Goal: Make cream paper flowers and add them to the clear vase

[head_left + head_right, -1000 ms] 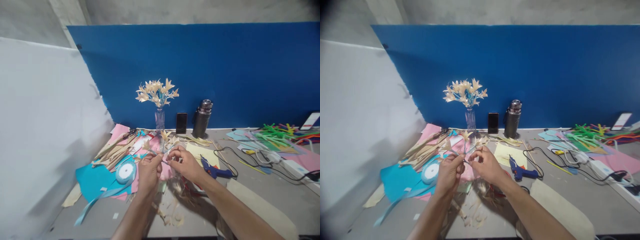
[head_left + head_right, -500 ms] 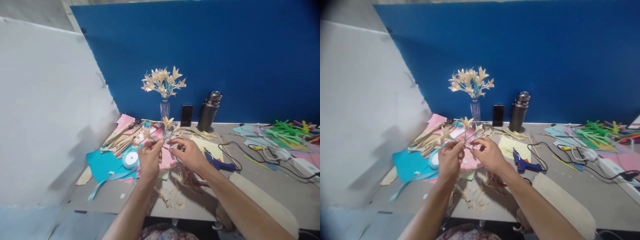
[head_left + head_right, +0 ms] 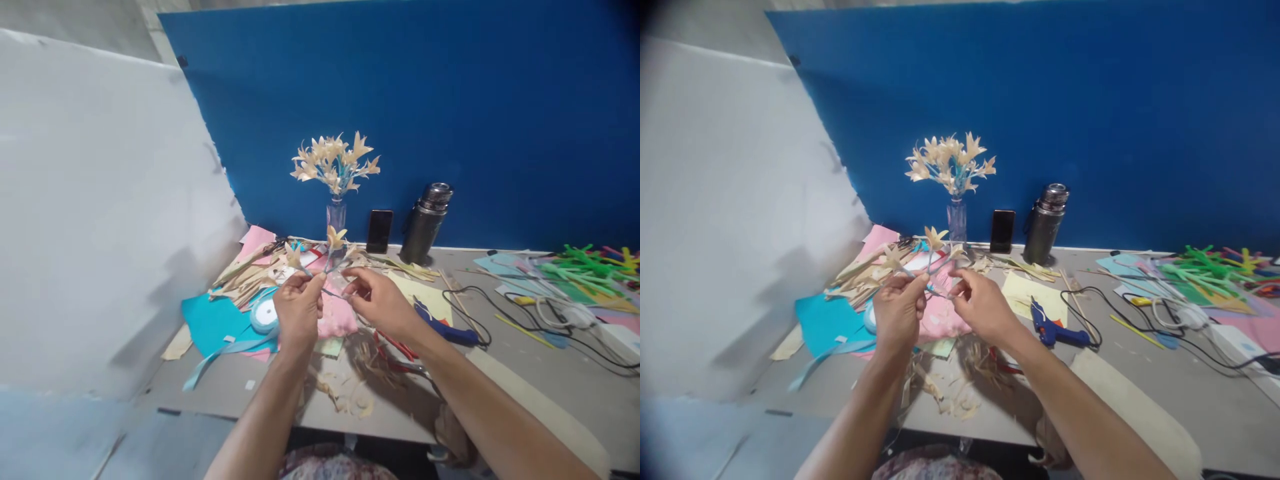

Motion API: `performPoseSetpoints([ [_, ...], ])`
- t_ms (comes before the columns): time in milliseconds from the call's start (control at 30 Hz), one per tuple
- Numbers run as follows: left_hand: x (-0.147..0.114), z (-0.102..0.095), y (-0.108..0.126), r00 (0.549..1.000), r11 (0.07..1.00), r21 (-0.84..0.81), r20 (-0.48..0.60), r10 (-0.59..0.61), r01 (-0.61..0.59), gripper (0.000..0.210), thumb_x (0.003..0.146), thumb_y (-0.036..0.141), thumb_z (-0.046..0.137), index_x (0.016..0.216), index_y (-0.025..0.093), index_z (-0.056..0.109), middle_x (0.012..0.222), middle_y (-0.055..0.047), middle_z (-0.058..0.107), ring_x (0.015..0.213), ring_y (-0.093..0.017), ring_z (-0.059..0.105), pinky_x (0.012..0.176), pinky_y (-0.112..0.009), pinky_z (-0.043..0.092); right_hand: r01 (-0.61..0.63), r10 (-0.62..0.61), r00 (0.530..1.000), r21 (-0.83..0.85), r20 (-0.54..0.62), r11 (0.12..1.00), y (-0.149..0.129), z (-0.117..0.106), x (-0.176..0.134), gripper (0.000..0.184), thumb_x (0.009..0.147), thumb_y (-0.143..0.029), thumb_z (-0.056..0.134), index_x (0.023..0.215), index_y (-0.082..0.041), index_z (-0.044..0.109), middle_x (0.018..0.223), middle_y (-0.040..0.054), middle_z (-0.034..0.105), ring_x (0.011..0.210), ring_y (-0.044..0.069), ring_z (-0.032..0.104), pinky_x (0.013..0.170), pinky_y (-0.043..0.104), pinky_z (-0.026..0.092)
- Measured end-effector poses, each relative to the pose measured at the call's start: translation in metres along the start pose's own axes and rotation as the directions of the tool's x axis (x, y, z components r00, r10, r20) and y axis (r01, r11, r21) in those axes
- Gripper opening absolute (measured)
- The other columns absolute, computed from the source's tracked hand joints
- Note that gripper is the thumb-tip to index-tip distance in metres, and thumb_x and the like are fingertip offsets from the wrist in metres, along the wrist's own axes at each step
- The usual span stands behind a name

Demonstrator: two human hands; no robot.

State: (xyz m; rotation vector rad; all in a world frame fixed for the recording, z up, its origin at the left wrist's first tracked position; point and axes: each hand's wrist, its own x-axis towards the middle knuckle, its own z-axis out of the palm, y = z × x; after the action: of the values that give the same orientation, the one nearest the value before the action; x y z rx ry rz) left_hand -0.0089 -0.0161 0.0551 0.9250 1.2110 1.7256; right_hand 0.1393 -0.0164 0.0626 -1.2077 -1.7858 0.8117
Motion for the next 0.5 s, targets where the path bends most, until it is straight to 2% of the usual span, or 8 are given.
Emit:
performPoseSetpoints([
  [100,0.003,-0.001,-0.003,1.0,1.0,-0.002,0.001,0.0,0.0,0.026,0.065,0.032,0.077,0.069,0.016,0.057,0.04,0.01,0.045,0.032,-0.006,0.038,0.031,-0.016,0.026,0.038,-0.036,0.998,-0.048,0.054,0.998,-0.009,-0.01,-0.001,0.034,0.072,-0.006,0.058,0.095,-0.022,0.076,0.098,0.0059,0.076,0.087,0.023,0.068,0.078,0.034,0.048],
  [167,0.004,-0.001,-0.005,1.0,1.0,0.019,-0.001,-0.008,0.008,0.025,0.065,0.032,0.077,0.068,0.017,0.057,0.04,0.009,0.046,0.032,-0.006,0.038,0.031,-0.016,0.027,0.025,-0.023,0.998,-0.032,0.064,0.999,-0.015,-0.015,-0.002,0.029,0.072,-0.008,0.058,0.088,-0.023,0.077,0.096,0.0047,0.077,0.088,0.024,0.068,0.079,0.035,0.048],
  [233,0.004,-0.001,-0.006,1.0,1.0,0.029,-0.005,-0.008,0.008,0.025,0.065,0.032,0.076,0.067,0.017,0.056,0.04,0.009,0.046,0.033,-0.006,0.039,0.031,-0.017,0.027,-0.007,0.008,0.999,-0.023,0.052,1.0,-0.02,-0.018,-0.002,0.025,0.072,-0.011,0.059,0.083,-0.023,0.078,0.083,0.003,0.076,0.079,0.022,0.067,0.073,0.033,0.048],
  [333,0.004,0.002,-0.006,1.0,1.0,0.01,-0.029,0.006,-0.005,0.026,0.065,0.031,0.076,0.066,0.018,0.053,0.04,0.009,0.045,0.034,-0.006,0.04,0.032,-0.016,0.027,-0.076,0.076,0.997,0.005,0.035,0.997,-0.021,-0.019,-0.004,0.021,0.074,-0.015,0.058,0.079,-0.022,0.077,0.06,-0.0002,0.067,0.059,0.017,0.059,0.059,0.029,0.043],
  [400,0.004,0.004,-0.002,0.999,1.0,0.005,-0.037,0.022,-0.022,0.026,0.066,0.029,0.075,0.064,0.018,0.052,0.041,0.01,0.044,0.034,-0.006,0.04,0.032,-0.016,0.028,-0.149,0.146,0.989,0.083,0.039,0.985,-0.018,-0.016,-0.005,0.019,0.074,-0.017,0.058,0.08,-0.02,0.076,0.055,-0.0013,0.062,0.051,0.014,0.051,0.052,0.027,0.037],
  [500,0.007,0.003,0.004,0.997,0.999,0.005,-0.054,0.055,-0.054,0.026,0.066,0.028,0.074,0.063,0.018,0.05,0.04,0.009,0.044,0.034,-0.006,0.04,0.033,-0.016,0.029,-0.255,0.246,0.967,0.313,0.07,0.915,-0.006,-0.007,-0.009,0.016,0.073,-0.024,0.063,0.082,-0.018,0.075,0.053,-0.0024,0.057,0.047,0.011,0.043,0.048,0.025,0.031],
])
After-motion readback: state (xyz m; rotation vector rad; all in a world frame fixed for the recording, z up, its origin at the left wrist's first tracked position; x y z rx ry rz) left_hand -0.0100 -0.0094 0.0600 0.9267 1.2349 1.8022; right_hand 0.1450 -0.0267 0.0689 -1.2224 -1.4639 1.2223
